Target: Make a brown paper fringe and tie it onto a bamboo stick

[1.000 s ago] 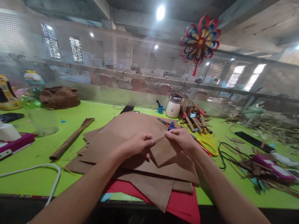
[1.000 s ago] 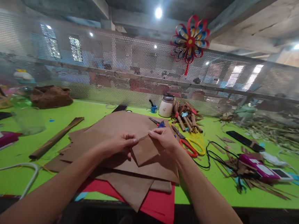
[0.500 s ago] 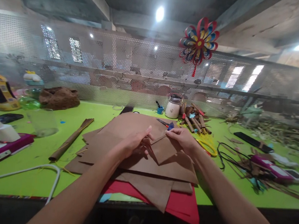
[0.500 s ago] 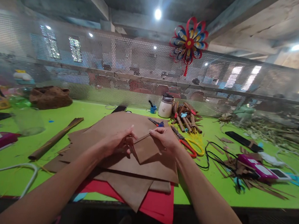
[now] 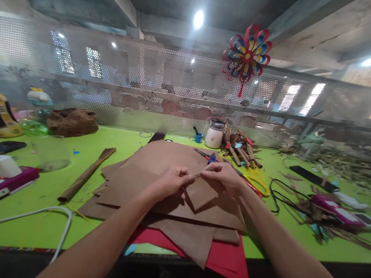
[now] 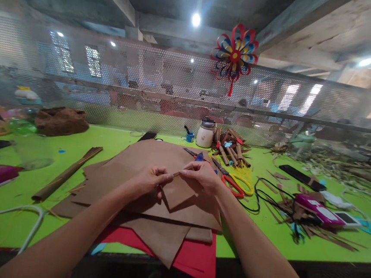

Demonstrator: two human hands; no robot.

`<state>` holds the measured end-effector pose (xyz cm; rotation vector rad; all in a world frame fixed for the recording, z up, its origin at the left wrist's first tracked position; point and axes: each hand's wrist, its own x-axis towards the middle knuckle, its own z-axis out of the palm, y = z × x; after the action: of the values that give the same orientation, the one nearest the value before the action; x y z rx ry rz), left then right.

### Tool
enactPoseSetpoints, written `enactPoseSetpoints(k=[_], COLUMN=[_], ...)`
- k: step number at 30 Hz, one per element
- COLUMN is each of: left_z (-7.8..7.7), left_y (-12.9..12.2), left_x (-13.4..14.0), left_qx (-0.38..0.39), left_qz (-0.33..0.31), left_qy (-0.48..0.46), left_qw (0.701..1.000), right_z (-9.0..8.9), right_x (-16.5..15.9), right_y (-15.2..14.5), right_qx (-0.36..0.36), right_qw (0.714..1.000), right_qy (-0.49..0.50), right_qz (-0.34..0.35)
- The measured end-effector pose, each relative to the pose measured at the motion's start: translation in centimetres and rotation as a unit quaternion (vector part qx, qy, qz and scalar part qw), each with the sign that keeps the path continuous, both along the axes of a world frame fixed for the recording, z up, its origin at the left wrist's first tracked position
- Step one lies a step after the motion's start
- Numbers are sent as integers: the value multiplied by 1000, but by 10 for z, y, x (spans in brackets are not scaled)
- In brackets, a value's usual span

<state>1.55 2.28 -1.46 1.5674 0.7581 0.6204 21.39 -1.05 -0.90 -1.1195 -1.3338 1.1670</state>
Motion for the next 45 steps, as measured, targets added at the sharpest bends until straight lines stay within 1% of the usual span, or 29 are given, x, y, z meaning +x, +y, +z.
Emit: enactPoseSetpoints(k=[4, 9, 13, 17, 20, 25, 27, 30, 33, 36, 38, 40, 42, 44, 45], left_z=[-1, -1, 0, 1, 3, 6, 6, 5, 2, 2, 3, 5, 7, 8, 9], left_y=[0, 2, 0, -3, -5, -4, -3, -1, 1, 1, 1, 0, -2, -4, -6], left_x=[1, 2, 2, 1, -1, -5, -4, -1, 1, 0, -3, -6, -7, -8, -8], left_qx=[-2, 28, 38, 16, -15, -68, -61, -20, 13, -1, -35, -67, -90, -103, -102], left_qz=[-18, 2, 0, -10, -28, -75, -61, -6, 26, 39, 10, -45, -93, -116, -125], left_qy=[-10, 0, 15, 23, 2, -28, -27, -13, -15, -37, -52, -71, -100, -127, -129], left_qw=[1000, 1000, 999, 1000, 999, 994, 996, 1000, 999, 999, 998, 994, 986, 980, 978], right_z=[2, 0, -4, -4, -3, 1, 1, 2, 3, 6, 9, 12, 13, 13, 13], right_x=[0, 4, 6, 9, 12, 15, 14, 8, 3, 4, 7, 9, 8, 5, 2], right_y=[0, 3, 6, 6, 6, 6, 5, 3, 0, -1, -2, -5, -9, -12, -13], right_qx=[6, 11, 1, -14, -32, -22, -19, -19, -10, -12, 3, 27, 27, 22, 33], right_qw=[1000, 1000, 1000, 1000, 999, 999, 999, 999, 999, 998, 996, 995, 993, 986, 983], right_qy=[-8, -14, -6, 6, 19, 22, 27, 28, 18, 52, 88, 92, 65, 42, 32], right_qz=[-18, -19, -8, 1, 18, 19, 23, 29, 37, 42, 29, 37, 95, 160, 176])
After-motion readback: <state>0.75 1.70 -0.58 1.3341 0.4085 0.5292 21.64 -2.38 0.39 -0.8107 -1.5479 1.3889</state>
